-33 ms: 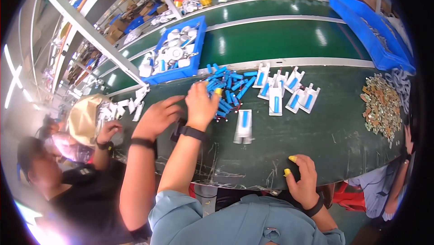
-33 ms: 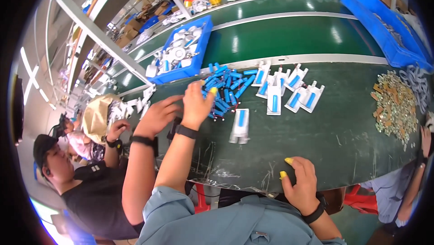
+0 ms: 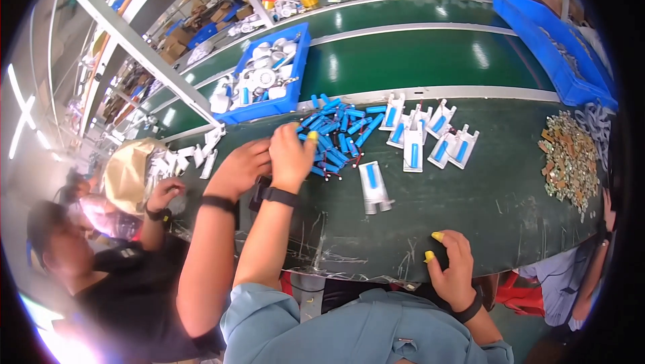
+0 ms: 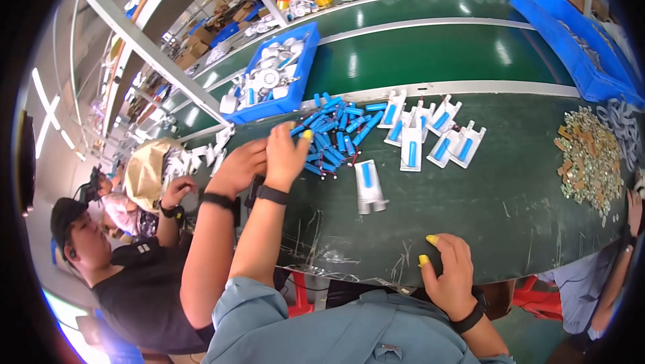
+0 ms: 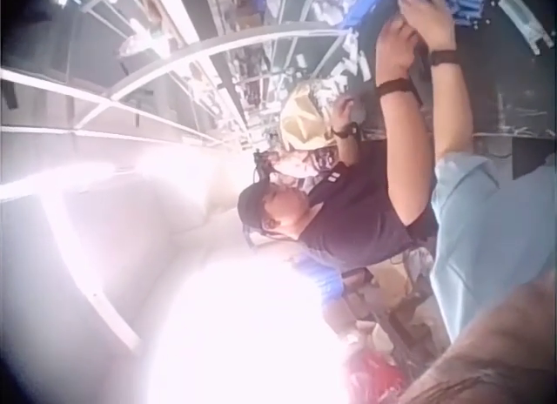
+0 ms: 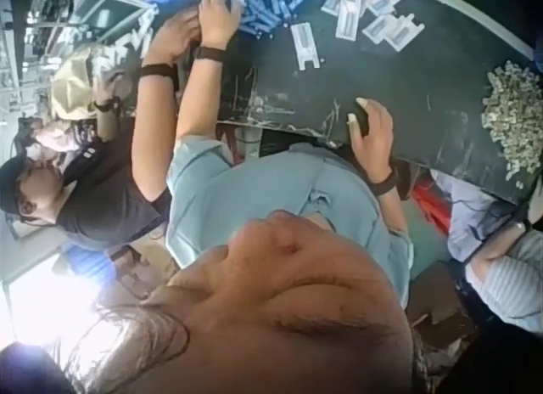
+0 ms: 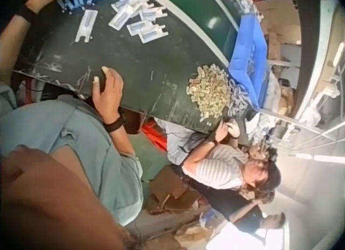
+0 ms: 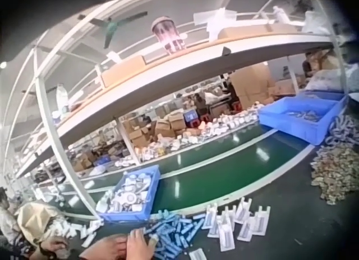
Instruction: Assembling small electronic components into plastic housings on a production line.
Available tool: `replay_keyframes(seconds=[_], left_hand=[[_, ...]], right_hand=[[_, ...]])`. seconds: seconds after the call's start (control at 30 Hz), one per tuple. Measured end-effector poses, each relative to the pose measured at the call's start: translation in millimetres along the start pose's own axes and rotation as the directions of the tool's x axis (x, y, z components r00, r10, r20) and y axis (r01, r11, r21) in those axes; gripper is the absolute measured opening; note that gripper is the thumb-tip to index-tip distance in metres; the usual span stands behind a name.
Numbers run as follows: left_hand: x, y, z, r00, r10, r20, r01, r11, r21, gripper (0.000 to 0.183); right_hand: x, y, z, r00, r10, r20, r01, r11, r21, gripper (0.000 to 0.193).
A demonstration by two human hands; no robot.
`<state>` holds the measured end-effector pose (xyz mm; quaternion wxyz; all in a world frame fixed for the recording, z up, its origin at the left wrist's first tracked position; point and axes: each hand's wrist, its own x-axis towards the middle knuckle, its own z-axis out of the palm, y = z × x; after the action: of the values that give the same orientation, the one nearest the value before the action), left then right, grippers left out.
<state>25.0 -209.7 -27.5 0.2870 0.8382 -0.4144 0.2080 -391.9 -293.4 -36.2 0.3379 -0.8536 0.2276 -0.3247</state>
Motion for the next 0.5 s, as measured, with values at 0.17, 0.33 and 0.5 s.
replay_keyframes(seconds=[0.17,0.33,0.5], left_hand=[[-25,-6,-24,0.994,0.008,0.111,0.008,0.99,-0.142,0.044],[-32,59,-29,0.844,0.434,0.314,-0.309,0.873,-0.377,0.053],[-31,91,-2,0.638,0.604,0.477,-0.352,0.78,-0.517,0.056]], right_hand=[[4,0,3,0.999,-0.037,-0.007,0.037,0.997,-0.063,0.042],[6,-3,4,1.0,-0.028,-0.001,0.028,0.996,-0.082,0.041],[6,-2,4,0.999,-0.04,-0.009,0.039,0.995,-0.09,0.041]])
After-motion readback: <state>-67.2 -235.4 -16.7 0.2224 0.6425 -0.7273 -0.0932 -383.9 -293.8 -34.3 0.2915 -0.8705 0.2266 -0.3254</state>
